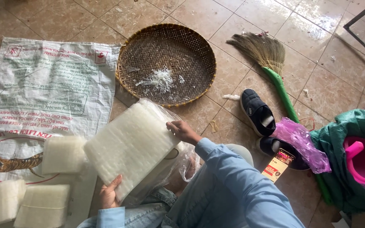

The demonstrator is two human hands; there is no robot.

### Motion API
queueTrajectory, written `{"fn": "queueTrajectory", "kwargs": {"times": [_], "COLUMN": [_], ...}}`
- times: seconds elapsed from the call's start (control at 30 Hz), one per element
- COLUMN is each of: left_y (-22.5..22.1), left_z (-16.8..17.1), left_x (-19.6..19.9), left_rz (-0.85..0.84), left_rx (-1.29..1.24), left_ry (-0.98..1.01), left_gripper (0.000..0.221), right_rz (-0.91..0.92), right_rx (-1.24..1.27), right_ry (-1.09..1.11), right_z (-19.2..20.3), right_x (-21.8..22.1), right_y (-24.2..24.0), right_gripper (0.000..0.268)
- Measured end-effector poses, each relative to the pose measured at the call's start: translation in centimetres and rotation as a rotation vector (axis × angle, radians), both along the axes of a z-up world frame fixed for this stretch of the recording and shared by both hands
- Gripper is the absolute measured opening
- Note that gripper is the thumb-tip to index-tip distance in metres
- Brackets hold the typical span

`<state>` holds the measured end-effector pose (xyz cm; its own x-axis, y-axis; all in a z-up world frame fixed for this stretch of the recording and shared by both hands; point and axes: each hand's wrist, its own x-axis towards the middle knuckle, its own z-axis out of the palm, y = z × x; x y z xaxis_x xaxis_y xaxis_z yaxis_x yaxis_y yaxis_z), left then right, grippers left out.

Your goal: A person sits on the floor and uses scissors to cut through thick stacks of thin, white, translucent sheets, likely rice paper.

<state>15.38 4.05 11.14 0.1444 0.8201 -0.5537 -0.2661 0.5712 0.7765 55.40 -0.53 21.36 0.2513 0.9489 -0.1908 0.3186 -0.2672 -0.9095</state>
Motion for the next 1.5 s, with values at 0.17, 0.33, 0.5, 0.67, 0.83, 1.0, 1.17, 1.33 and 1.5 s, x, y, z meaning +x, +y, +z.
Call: {"fn": "queueTrajectory", "kwargs": {"times": [0.17,0.33,0.5,0.67,0.83,1.0,1.17,1.33,1.5], "left_y": [0.4,0.3,0.4,0.2,-0.5,-0.7,0.4,0.5,1.2], "left_z": [-0.1,2.5,3.7,5.0,7.6,10.4,9.1,9.8,6.6], "left_x": [-0.5,-0.8,-1.9,-2.2,-1.8,-1.6,-0.9,-0.3,-1.1], "left_rz": [0.033,-0.008,0.022,0.067,0.096,0.128,0.231,0.271,0.274], "left_rx": [0.002,0.002,0.05,0.071,0.155,0.172,0.063,-0.007,-0.077], "left_ry": [-0.046,-0.134,-0.112,-0.116,-0.125,-0.048,0.092,0.046,-0.024], "left_gripper": [0.015,0.029,0.014,0.012,0.029,0.026,0.035,0.036,0.032], "right_rz": [0.071,0.139,0.202,0.285,0.334,0.34,0.44,0.436,0.472], "right_rx": [0.233,0.179,0.12,0.067,0.25,0.327,0.286,0.235,0.003], "right_ry": [-0.476,-0.7,-0.716,-0.745,-0.92,-0.972,-0.994,-0.974,-1.061], "right_z": [1.1,1.7,2.5,1.7,1.1,1.1,0.3,-1.7,-2.4], "right_x": [-0.5,-1.5,-1.7,-2.0,-2.6,-3.7,-3.9,-3.3,-0.4], "right_y": [-1.3,-2.7,-3.1,-3.6,-4.0,-3.8,-3.1,-2.5,-4.7], "right_gripper": [0.017,0.022,0.026,0.021,0.032,0.037,0.044,0.044,0.031]}}
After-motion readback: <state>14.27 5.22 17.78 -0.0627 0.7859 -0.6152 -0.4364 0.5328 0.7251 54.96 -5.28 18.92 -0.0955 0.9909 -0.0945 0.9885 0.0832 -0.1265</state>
